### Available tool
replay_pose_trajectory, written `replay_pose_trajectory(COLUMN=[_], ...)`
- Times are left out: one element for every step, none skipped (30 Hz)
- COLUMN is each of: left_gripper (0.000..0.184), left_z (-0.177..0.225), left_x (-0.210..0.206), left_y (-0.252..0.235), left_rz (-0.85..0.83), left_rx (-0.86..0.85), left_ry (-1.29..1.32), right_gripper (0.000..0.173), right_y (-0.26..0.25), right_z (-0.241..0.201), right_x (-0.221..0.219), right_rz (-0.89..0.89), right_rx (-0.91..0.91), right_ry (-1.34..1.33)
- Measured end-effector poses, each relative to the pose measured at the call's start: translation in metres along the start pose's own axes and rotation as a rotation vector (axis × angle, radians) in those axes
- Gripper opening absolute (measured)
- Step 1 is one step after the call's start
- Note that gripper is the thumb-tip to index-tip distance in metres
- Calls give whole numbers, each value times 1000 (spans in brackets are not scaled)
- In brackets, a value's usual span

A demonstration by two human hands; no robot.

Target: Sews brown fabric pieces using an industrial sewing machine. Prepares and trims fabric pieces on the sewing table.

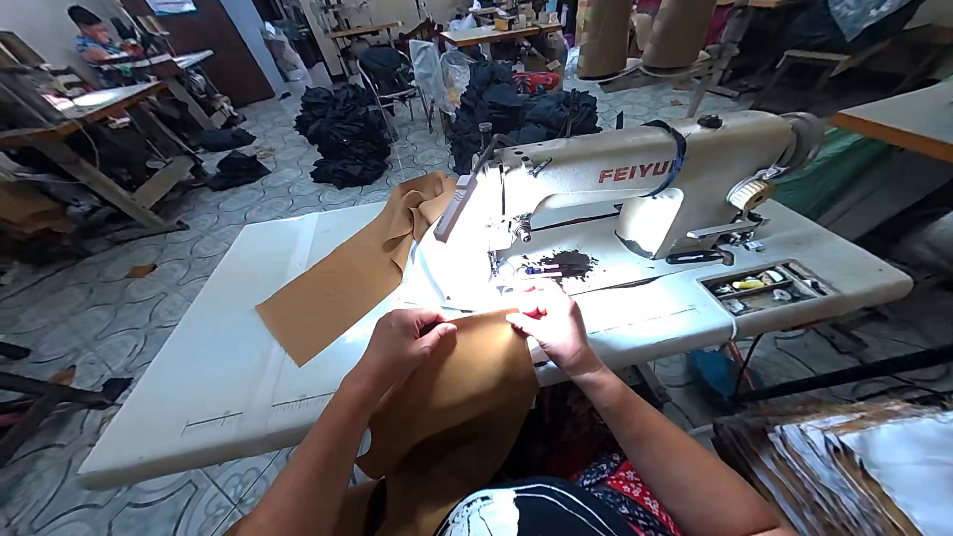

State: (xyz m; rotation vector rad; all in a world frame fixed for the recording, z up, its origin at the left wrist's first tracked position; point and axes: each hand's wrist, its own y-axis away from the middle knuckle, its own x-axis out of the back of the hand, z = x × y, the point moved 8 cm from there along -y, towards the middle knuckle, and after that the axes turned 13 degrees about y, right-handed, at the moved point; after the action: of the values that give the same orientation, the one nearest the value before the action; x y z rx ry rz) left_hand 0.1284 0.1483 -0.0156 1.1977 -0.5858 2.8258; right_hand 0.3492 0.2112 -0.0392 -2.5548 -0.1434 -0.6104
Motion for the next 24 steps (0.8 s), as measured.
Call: replay_pose_trajectory(left_gripper=[30, 30, 29, 27, 25, 23, 22, 23, 24, 24, 23, 23, 22, 22, 21, 22, 22, 25, 27, 29, 29, 30, 30, 31], left_z=[7, 16, 26, 34, 41, 44, 42, 34, 21, 8, -2, -6, -6, 0, 8, 18, 27, 33, 36, 35, 31, 24, 17, 10], left_x=[0, -1, -3, -6, -12, -21, -36, -54, -75, -96, -112, -120, -120, -112, -100, -86, -72, -62, -54, -49, -48, -50, -53, -57], left_y=[5, 13, 23, 37, 54, 73, 93, 114, 134, 151, 164, 169, 165, 156, 142, 125, 105, 85, 64, 43, 22, 2, -15, -30], left_rz=[15, 32, 52, 80, 112, 134, 143, 136, 102, 43, -15, -52, -64, -64, -70, -84, -106, -155, -208, -253, -299, -347, -399, -446], left_rx=[-59, -128, -190, -241, -280, -305, -313, -302, -263, -203, -141, -102, -85, -80, -68, -55, -43, -8, 28, 48, 56, 56, 60, 67], left_ry=[-48, -97, -135, -159, -168, -165, -153, -127, -94, -46, 1, 34, 55, 69, 84, 90, 86, 82, 75, 62, 46, 27, -2, -40], right_gripper=[19, 31, 39, 40, 40, 38, 37, 37, 37, 38, 39, 39, 38, 38, 37, 37, 37, 37, 37, 36, 36, 36, 37, 40], right_y=[3, 9, 17, 29, 44, 62, 81, 100, 119, 137, 152, 159, 159, 152, 141, 126, 110, 94, 78, 61, 44, 27, 12, 1], right_z=[-1, -3, -6, -8, -9, -8, -3, 6, 18, 30, 39, 43, 43, 39, 35, 32, 31, 29, 24, 19, 18, 17, 19, 25], right_x=[2, 5, 9, 11, 13, 13, 9, 2, -7, -17, -23, -26, -25, -20, -14, -8, -2, 4, 10, 16, 21, 23, 21, 17], right_rz=[-7, -14, -22, -30, -39, -51, -72, -105, -155, -213, -270, -302, -303, -288, -265, -240, -214, -196, -180, -146, -109, -95, -120, -136], right_rx=[-30, -52, -56, -53, -47, -38, -41, -56, -91, -139, -184, -196, -171, -130, -99, -66, -34, 8, 61, 121, 162, 187, 183, 180], right_ry=[-17, -31, -41, -50, -56, -53, -54, -68, -93, -100, -94, -80, -65, -60, -69, -91, -114, -116, -74, 1, 92, 183, 255, 302])
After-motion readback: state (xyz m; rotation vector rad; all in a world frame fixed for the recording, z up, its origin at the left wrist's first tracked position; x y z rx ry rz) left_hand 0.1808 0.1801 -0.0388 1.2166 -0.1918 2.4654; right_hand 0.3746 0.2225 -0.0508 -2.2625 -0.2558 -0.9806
